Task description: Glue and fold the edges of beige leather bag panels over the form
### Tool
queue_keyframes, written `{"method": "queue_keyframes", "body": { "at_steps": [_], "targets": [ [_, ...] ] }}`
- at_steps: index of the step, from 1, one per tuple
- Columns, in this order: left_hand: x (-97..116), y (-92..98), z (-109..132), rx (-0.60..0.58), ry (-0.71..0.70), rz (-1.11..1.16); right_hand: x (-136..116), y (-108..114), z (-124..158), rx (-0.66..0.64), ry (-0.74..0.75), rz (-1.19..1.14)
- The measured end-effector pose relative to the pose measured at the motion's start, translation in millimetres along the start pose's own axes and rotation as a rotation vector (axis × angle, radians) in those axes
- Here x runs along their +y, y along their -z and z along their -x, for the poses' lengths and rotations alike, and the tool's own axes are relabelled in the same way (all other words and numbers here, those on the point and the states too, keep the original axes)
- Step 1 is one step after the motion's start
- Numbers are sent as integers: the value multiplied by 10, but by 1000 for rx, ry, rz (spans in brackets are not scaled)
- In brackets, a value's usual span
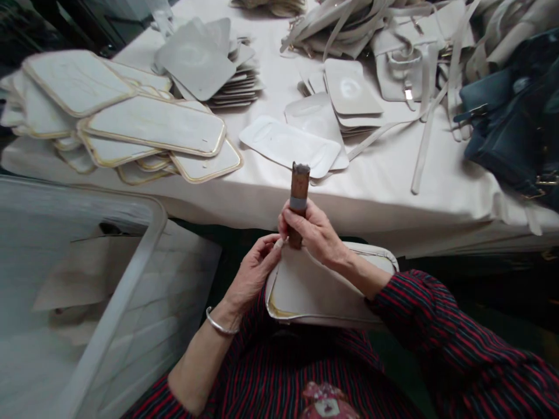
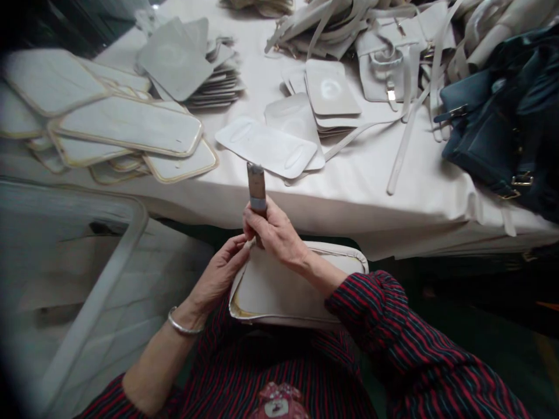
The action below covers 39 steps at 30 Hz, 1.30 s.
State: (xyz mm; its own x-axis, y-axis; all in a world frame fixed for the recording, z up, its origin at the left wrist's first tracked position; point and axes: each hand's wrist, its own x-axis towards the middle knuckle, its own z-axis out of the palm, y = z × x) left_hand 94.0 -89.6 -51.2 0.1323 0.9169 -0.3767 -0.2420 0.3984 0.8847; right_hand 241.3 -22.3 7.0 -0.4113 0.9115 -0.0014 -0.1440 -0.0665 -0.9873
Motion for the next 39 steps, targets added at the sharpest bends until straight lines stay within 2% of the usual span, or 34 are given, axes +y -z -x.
{"method": "queue_keyframes", "body": {
  "at_steps": [3, 6, 8, 11, 13, 17, 21, 24, 27, 31, 33, 35, 37, 39],
  "targets": [
    [-143, 76, 294, -35, 43, 134, -208, -13, 521, -62, -139, 142],
    [-268, 113, 527, 34, 60, 192, -208, -253, 1079, -258, -384, 124],
    [-318, 96, 601, 109, 45, 218, -70, -487, 1320, -312, -605, -82],
    [-360, 57, 629, 163, 63, 233, 202, -776, 1418, -244, -824, -516],
    [-382, 59, 632, 161, 97, 243, 332, -866, 1385, -168, -848, -708],
    [-417, 126, 644, 182, 153, 261, 425, -886, 1352, -44, -859, -873],
    [-430, 158, 672, 216, 181, 243, 423, -887, 1394, 103, -876, -889],
    [-432, 107, 713, 251, 170, 219, 416, -885, 1417, 163, -874, -867],
    [-429, 27, 773, 309, 65, 74, 417, -864, 1436, 220, -850, -878],
    [-381, -54, 852, 413, -249, -519, 450, -865, 1456, 289, -816, -879],
    [-342, -87, 872, 430, -362, -753, 486, -895, 1459, 356, -796, -848],
    [-311, -117, 874, 421, -388, -804, 528, -935, 1459, 490, -790, -765],
    [-302, -137, 862, 408, -366, -735, 561, -975, 1457, 632, -782, -675],
    [-311, -134, 849, 407, -346, -659, 578, -1008, 1454, 719, -765, -630]
  ]
}}
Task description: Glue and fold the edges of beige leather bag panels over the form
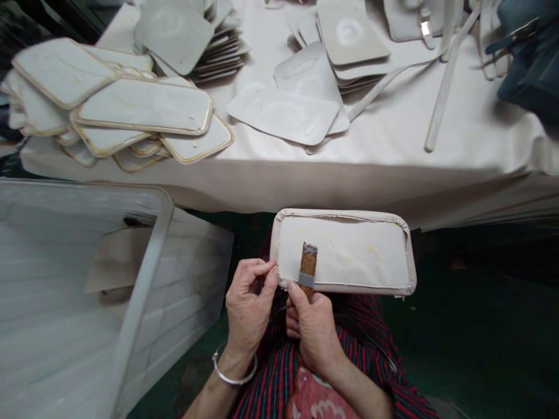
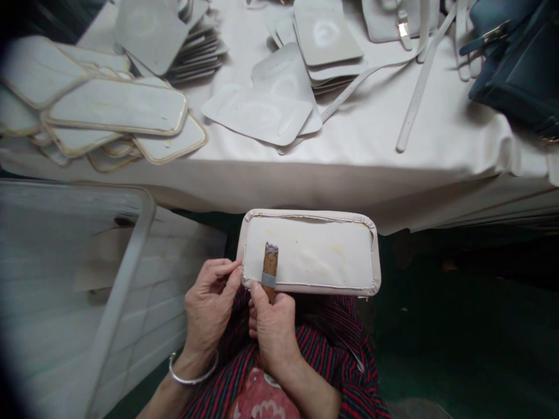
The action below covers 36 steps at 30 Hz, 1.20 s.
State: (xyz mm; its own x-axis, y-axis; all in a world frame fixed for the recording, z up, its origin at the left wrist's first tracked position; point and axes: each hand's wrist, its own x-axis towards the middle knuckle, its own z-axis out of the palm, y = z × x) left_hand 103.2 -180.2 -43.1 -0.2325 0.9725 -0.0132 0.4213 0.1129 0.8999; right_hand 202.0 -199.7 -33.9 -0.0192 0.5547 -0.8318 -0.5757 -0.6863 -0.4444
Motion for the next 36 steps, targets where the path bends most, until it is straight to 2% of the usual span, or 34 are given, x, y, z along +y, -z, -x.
{"method": "queue_keyframes", "body": {
  "at_steps": [3, 8, 12, 16, 21, 24, 26, 29, 31, 33, 36],
  "targets": [
    [-58, 28, -9, -20, 22, 49, 28, -33, 6, 44, 30, -23],
    [-164, 114, -56, -164, 42, 187, 64, -102, -15, 106, 35, -59],
    [-146, 57, -112, -129, 74, 223, 77, -145, -48, 105, 3, -85],
    [-95, -18, -151, -129, 184, 345, 67, -167, -54, 121, 25, -108],
    [-119, 30, -167, -285, 319, 547, 81, -196, -56, 122, 47, -98],
    [-135, 27, -174, -258, 308, 567, 117, -158, -71, 123, 84, -77],
    [-132, -11, -176, -200, 295, 563, 112, -58, -45, 30, 88, -32],
    [-115, -69, -167, -147, 296, 574, -7, 177, 84, -320, 93, 118],
    [-106, -74, -152, -145, 302, 598, -154, 303, 190, -463, 242, 180],
    [-105, -39, -129, -173, 302, 617, -303, 340, 253, -430, 517, 149],
    [-117, 51, -99, -261, 292, 622, -401, 223, 201, -353, 842, 46]
  ]
}}
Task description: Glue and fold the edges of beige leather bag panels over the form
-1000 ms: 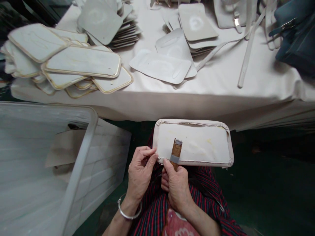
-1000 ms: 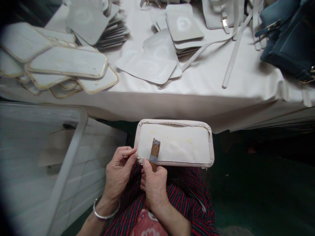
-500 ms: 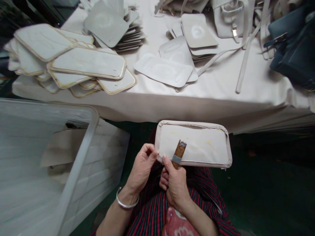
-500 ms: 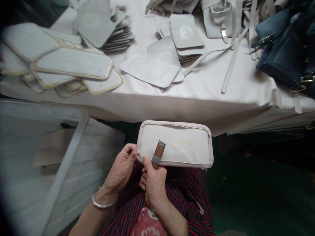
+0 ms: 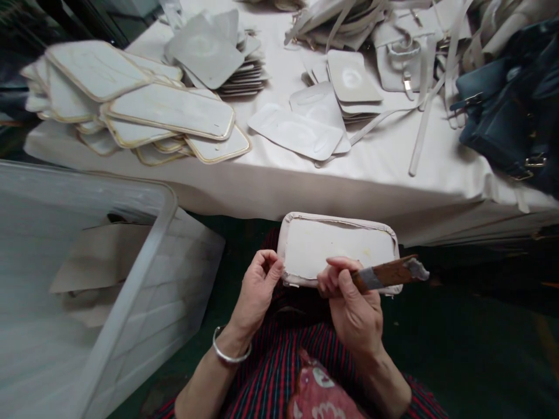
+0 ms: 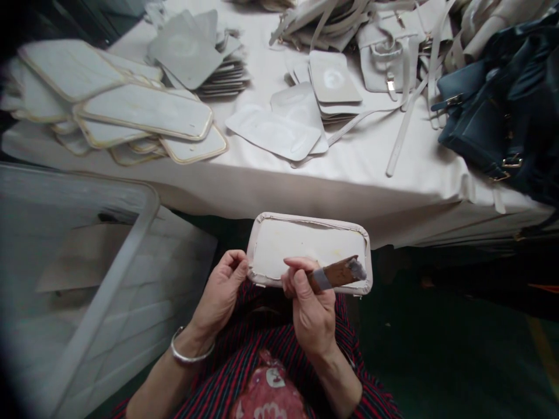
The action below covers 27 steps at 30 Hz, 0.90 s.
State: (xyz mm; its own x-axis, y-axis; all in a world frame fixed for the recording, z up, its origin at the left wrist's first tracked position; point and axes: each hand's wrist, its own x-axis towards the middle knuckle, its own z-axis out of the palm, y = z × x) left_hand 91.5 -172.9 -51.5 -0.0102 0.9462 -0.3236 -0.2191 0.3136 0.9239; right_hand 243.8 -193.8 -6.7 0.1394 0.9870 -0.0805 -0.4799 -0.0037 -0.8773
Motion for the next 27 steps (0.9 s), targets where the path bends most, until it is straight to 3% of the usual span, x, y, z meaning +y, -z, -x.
{"method": "queue_keyframes", "body": {
  "at_steps": [3, 7, 12, 15, 17, 19, 22, 25, 27],
  "targets": [
    [15, 48, 19, -47, -7, -88, 223, -158, -111, -32, 157, 22],
    [4, 18, -9, 34, -58, -201, 474, -317, -180, -63, 308, 258],
    [-8, 9, 12, 53, -39, -223, 339, -332, -192, -153, 508, 554],
    [13, 14, 37, 62, -100, -411, 250, -258, -195, -131, 374, 561],
    [52, -36, 9, 124, -271, -678, 169, -172, -268, -41, 166, 447],
    [112, -154, -77, 172, -522, -970, 22, -54, -434, 73, 82, 303],
    [229, -430, -283, 18, -790, -1248, -295, 137, -823, 188, 200, 158],
    [318, -677, -466, -234, -856, -1373, -530, 240, -1216, 192, 263, 119],
    [335, -758, -531, -323, -850, -1410, -552, 248, -1392, 156, 263, 116]
  ]
}}
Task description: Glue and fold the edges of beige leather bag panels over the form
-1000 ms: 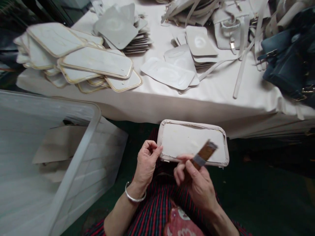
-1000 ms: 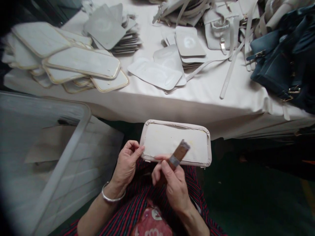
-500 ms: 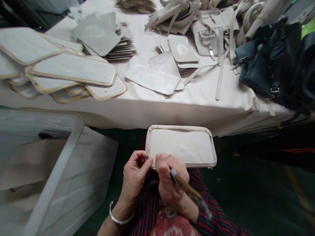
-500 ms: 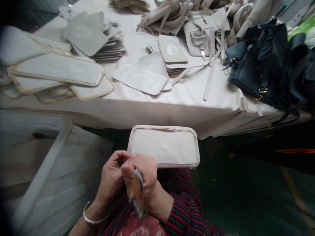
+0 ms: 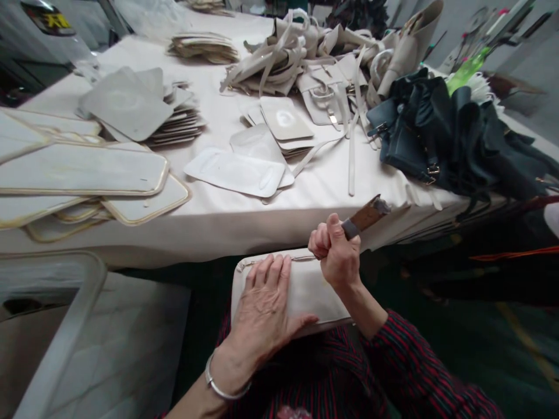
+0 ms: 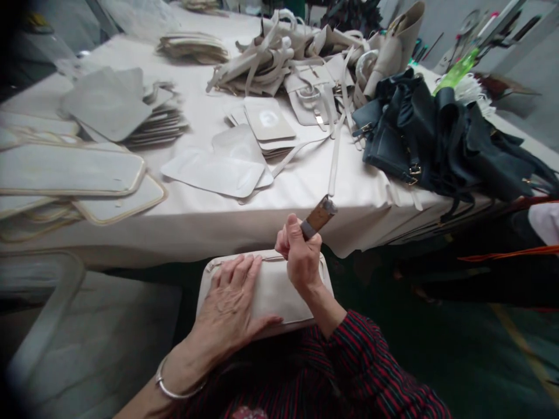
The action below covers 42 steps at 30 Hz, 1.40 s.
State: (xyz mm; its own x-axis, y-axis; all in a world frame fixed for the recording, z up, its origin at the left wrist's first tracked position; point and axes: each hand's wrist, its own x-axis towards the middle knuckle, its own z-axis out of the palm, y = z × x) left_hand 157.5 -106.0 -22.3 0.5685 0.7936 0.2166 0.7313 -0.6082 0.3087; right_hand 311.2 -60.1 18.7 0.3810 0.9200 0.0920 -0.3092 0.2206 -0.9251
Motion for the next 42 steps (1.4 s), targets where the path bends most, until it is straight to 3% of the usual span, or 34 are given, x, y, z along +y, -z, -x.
{"method": "queue_keyframes", "body": {
  "at_steps": [3, 7, 11, 13, 16, 18, 19, 21, 25, 28, 32, 36, 42],
  "targets": [
    [-4, -18, -15, -24, 2, -9, 137, -50, -58, -84, -34, 72],
    [-10, -21, 31, -8, 19, -27, 225, -85, 24, -223, -177, 336],
    [-27, -28, 29, 1, 9, -18, 183, -80, 4, -167, -155, 332],
    [-37, -23, 10, -12, -22, 2, 208, -51, -88, -166, -216, 325],
    [-43, -4, -17, -42, -46, 45, 278, 18, -369, -249, -456, 346],
    [-47, -2, -18, -48, -42, 69, 301, 60, -649, -269, -480, 375],
    [-50, -6, -12, -46, -38, 79, 303, 72, -807, -280, -403, 423],
    [-57, -18, 9, -37, -28, 99, 303, 64, -1132, -373, -111, 597],
    [-49, -14, 33, 28, 1, 98, 365, -79, -1663, -763, 460, 1021],
    [-23, 2, -5, 52, -10, 47, 472, -198, -1907, -982, 625, 1232],
    [-30, -23, -60, 39, -61, 32, 589, -263, -2124, -1129, 700, 1235],
    [-100, -65, -34, 2, -92, 19, 613, -347, -2300, -1103, 504, 1155],
    [-48, -3, -131, -40, -71, 6, 473, -527, -2273, -669, 338, 1000]
  ]
}}
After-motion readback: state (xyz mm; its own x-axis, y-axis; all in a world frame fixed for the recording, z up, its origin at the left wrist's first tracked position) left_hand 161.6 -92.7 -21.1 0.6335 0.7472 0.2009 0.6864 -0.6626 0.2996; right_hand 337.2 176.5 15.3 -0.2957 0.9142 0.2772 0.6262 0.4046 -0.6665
